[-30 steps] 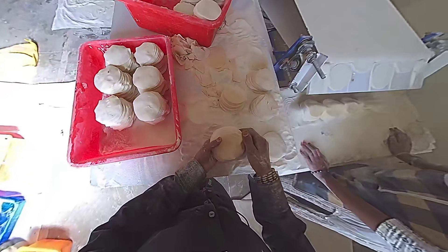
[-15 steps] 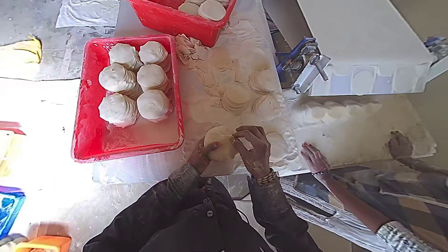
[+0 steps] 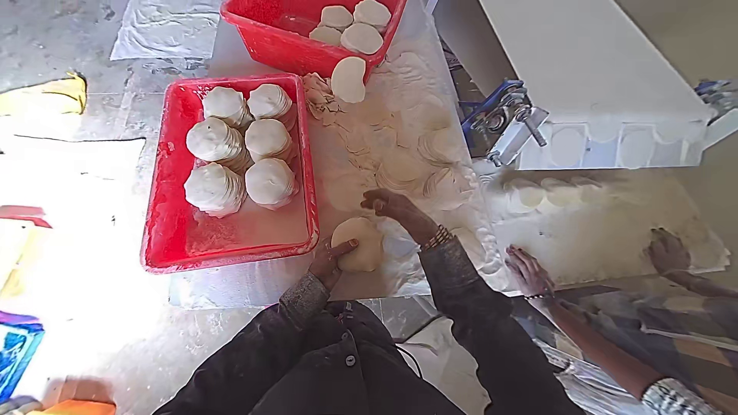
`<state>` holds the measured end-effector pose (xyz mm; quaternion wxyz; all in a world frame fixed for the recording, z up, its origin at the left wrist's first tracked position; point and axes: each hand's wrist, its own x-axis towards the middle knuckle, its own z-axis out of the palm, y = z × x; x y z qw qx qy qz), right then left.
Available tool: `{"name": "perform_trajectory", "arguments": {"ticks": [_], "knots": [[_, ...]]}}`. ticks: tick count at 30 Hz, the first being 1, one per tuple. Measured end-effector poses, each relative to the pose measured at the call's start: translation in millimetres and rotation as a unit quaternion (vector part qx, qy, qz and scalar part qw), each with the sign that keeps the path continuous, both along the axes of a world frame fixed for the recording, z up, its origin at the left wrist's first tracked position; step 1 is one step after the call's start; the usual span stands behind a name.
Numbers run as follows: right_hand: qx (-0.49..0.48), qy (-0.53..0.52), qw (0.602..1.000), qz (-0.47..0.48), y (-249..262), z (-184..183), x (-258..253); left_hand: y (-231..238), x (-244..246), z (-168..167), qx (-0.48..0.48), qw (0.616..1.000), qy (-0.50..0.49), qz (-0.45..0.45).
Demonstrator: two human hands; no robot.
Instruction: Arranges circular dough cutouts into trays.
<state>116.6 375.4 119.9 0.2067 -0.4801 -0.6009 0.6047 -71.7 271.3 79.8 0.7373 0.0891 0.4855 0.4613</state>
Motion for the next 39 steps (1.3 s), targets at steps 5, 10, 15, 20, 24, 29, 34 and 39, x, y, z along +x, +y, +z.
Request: {"name": "perform_trajectory", "arguments": {"ticks": [5,10,15,20,24,29,34,39], "knots": [[-0.199,0.189,0.961,-0.040,-45.4,-32.3,-5.0,14.1,-8.3,21.9,0.020,0.999,0.035,-0.026],[-0.216,0.255,0.940,-0.069,-42.9,-13.5,-26.3,18.1,-25.8,52.9,0.057,0.997,0.055,-0.014],[-0.113,0.212,0.970,-0.037,-3.8,28.9,-82.0,32.8,-83.9,84.6,0.183,0.967,0.173,-0.030],[-0.033,0.122,0.991,-0.039,54.4,62.4,-154.8,88.6,-147.9,85.6,0.210,0.935,0.284,0.015],[0.030,0.057,0.995,-0.072,109.2,56.1,-209.7,156.8,-187.3,65.7,0.219,0.899,0.375,0.045],[0.089,-0.172,0.979,-0.060,146.6,18.5,-242.8,207.3,-211.3,24.7,0.194,0.808,0.548,-0.094],[0.209,-0.155,0.958,-0.122,103.1,9.0,-194.0,213.8,-225.9,6.8,0.265,0.749,0.596,-0.115],[0.188,-0.291,0.896,-0.279,5.1,7.0,-21.9,200.2,-225.5,24.9,0.279,0.711,0.629,-0.143]]}}
